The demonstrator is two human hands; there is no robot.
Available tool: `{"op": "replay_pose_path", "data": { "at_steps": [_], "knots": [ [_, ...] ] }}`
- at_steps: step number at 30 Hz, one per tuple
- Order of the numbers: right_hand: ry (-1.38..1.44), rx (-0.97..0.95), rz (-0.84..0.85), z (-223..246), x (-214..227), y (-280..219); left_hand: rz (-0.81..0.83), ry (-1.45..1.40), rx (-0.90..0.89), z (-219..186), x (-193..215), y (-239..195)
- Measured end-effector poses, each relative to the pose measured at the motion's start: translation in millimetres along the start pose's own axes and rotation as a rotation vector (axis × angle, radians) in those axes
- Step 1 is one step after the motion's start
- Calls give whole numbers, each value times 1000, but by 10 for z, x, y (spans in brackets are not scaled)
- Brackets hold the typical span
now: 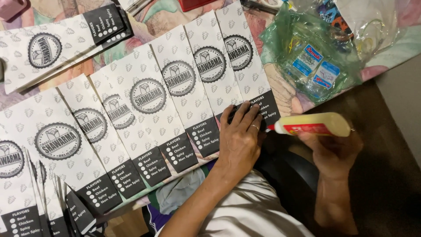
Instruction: Aligning stacks of paper shawarma sleeves and applying glue to the edges for assembly.
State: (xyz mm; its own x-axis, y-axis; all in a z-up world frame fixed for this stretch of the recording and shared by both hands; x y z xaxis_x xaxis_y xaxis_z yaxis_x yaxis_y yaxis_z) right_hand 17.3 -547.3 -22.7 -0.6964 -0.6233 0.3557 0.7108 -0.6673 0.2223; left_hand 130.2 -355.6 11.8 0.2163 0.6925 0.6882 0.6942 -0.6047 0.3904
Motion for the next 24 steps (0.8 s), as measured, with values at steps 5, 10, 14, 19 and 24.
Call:
{"op": "replay_pose_path", "data": {
  "at_steps": [5,10,14,19,24],
  "knots": [
    [-40,23,19,35,30,20,-15,15,2,-15,30,-1],
    [-185,466,-135,-347,392,-78,7,33,-1,-21,7,-3],
    [-48,29,-28,-71,98,-6,-7,26,6,-14,8,-6],
    [-44,16,17,10,-23,-12,-4,25,11,1,-2,-22],
    [-317,-414,-162,-495,234,196,-30,30,9,-25,4,-10]
  ]
}}
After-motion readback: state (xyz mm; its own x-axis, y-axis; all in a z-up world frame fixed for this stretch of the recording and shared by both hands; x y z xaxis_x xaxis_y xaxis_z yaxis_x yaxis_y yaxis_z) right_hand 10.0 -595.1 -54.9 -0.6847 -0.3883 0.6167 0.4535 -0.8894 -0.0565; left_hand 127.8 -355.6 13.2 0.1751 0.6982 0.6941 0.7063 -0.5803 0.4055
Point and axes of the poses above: each hand's wrist, its own y-axis towards the middle knuckle, its own x-axis out of the back of the hand, z = x × y, the point moved 10 cm from there along y, towards the middle knuckle, and after that the axes turned 5 degrees about -y, right-handed, at the moved point
